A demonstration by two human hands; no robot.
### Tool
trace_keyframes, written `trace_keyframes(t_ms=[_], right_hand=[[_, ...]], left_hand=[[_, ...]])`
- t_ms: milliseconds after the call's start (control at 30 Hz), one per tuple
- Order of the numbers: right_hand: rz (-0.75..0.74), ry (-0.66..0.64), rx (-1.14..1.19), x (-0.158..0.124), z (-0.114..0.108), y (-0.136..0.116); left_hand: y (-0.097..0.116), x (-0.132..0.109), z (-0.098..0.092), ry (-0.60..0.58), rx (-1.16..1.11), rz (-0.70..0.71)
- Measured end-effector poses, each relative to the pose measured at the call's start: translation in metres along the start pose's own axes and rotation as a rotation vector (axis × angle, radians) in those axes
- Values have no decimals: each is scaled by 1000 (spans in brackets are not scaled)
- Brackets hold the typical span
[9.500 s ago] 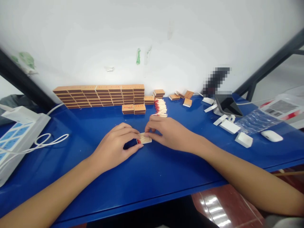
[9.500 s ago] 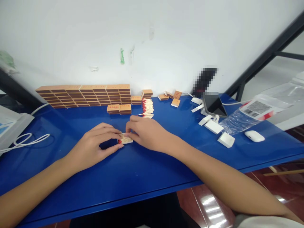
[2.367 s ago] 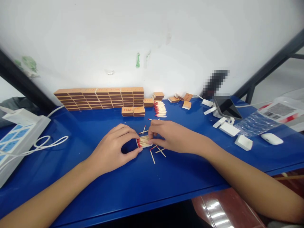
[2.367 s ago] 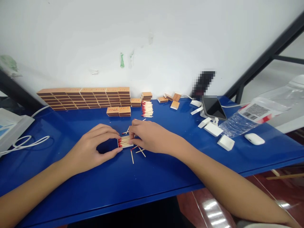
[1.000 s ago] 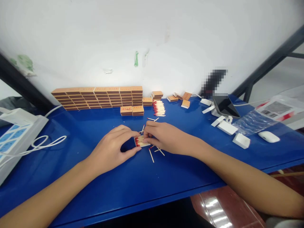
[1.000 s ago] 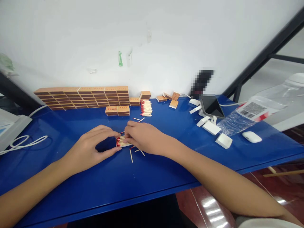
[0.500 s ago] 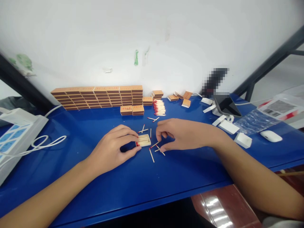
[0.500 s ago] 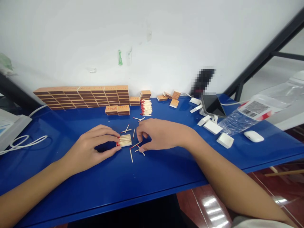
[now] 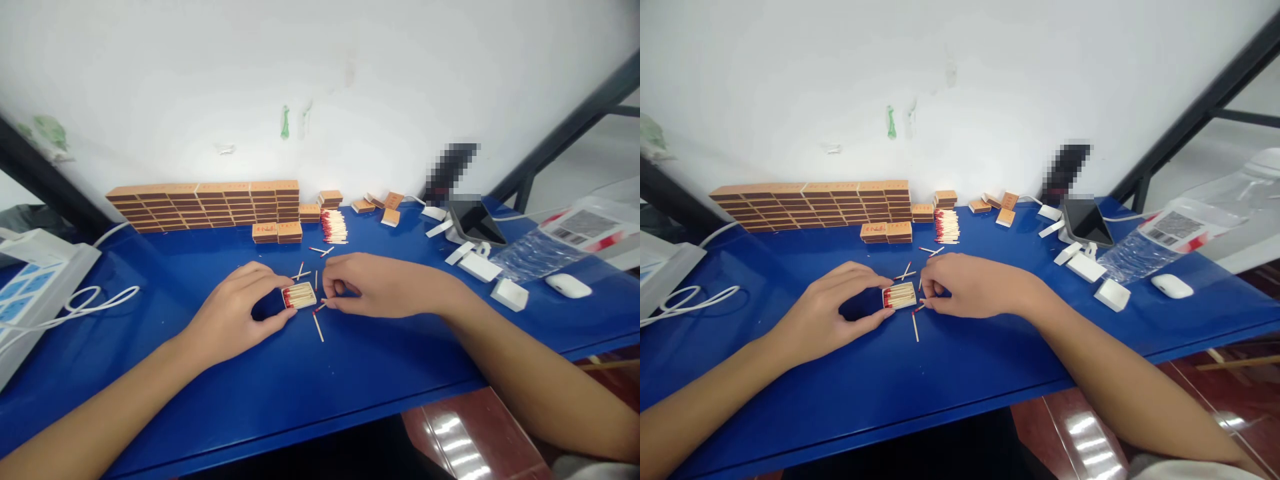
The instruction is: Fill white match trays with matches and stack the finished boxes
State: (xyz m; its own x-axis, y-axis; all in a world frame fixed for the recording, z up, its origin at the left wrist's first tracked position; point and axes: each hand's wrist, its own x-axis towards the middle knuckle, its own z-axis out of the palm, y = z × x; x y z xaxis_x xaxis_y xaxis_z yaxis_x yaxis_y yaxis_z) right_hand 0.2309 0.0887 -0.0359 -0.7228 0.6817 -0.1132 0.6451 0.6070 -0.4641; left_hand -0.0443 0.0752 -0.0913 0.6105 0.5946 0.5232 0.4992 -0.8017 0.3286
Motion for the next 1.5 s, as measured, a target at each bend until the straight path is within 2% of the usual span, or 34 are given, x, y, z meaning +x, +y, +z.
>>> trace_keyframes(t_ms=[267, 400, 500, 667, 800, 900, 1067, 1233, 1367, 1500], right_hand=[[-9, 22, 143, 3, -1, -2], [-75, 176, 267, 10, 4, -2], [-66, 305, 412, 18, 14, -3], [9, 311, 624, 29, 28, -2], [13, 394, 613, 34, 32, 0], [46, 400, 582, 35, 34, 2], [51, 403, 323, 33, 36, 3], [-25, 357, 133, 21, 23, 3], [-31, 149, 34, 8, 6, 5], [38, -3, 4, 5, 2, 6]], left_hand=[[-1, 1, 0, 9, 22, 4], [-1, 0, -1, 6, 23, 9], [0, 0, -1, 6, 26, 10], [-1, 0, -1, 5, 37, 3], [-1, -1, -1, 6, 42, -3], [-1, -2, -1, 0, 51, -16], [-1, -2, -1, 5, 44, -26], [-2, -1, -1, 13, -12, 15], [-2, 0, 0, 11, -15, 8], [-2, 0, -1, 2, -3, -29]])
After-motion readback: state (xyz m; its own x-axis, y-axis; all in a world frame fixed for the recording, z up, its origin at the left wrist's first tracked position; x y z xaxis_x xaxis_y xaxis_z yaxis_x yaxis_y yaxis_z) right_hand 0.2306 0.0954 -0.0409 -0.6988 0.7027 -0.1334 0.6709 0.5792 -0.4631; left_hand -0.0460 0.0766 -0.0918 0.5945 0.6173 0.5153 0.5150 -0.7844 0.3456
